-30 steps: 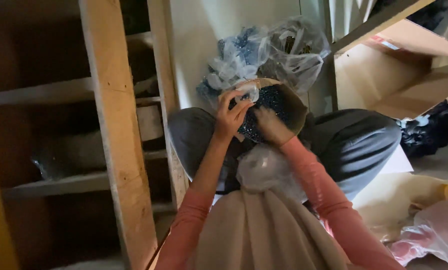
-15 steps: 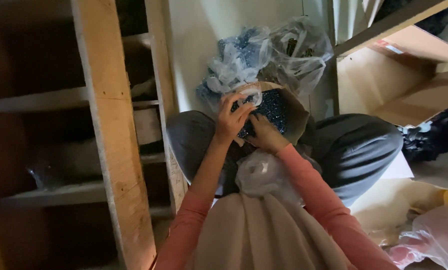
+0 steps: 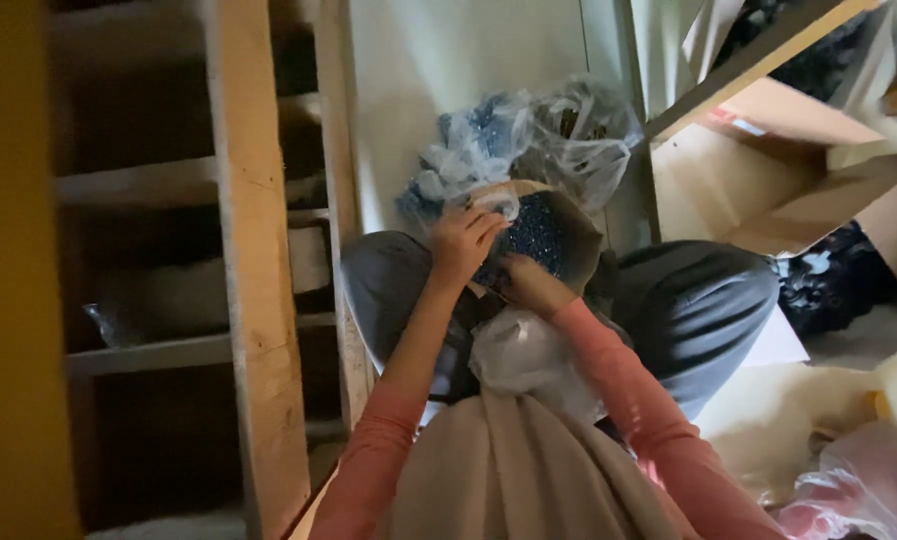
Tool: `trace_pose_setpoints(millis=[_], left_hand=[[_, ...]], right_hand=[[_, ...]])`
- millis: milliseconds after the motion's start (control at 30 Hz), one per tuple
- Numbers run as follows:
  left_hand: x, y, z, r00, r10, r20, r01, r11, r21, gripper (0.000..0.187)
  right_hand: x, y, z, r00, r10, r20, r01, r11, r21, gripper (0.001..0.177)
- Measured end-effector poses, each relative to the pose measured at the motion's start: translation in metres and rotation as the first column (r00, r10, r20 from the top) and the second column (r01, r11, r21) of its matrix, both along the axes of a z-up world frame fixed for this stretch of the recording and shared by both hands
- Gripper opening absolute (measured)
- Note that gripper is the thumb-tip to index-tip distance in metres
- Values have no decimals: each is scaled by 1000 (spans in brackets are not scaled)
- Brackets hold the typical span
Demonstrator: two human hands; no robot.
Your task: Packaging small blue metal fasteners from a large paper bag into individual small plastic bags while sitting on the floor.
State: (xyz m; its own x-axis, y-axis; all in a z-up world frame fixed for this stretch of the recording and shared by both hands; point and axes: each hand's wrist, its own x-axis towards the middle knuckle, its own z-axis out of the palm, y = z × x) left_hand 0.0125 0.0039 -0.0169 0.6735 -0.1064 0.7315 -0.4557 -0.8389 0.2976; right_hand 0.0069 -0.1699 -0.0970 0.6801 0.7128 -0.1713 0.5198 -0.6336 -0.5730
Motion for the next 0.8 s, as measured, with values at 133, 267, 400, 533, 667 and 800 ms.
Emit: trace_pose_setpoints(millis=[133, 267, 400, 533, 667, 800], left_hand=[[-7, 0, -19, 988, -38, -149, 26, 996, -83, 8], [-7, 0, -18, 958, -136, -253, 89, 978, -190, 9], [-9, -2, -2, 969, -150, -197, 116, 978, -175, 10], [-11, -3, -1, 966, -171, -194, 133, 972, -194, 10], [-12, -3, -2, 971, -158, -179, 130, 979, -158, 12], [-13, -3, 3, 962, -162, -221, 122, 975, -185, 10]], right_hand=[[10, -17, 22, 934, -117, -338, 156, 984, 91, 28], [24, -39, 9, 745, -105, -659, 336, 912, 236, 34], [30, -57, -73, 954, 238, -181, -88, 802, 590, 31], [21, -45, -4, 192, 400, -896, 798, 468, 380, 20], [22, -44, 4, 144, 504, -851, 847, 381, 370, 23], [20, -44, 21, 126, 415, -901, 950, 211, 230, 35]])
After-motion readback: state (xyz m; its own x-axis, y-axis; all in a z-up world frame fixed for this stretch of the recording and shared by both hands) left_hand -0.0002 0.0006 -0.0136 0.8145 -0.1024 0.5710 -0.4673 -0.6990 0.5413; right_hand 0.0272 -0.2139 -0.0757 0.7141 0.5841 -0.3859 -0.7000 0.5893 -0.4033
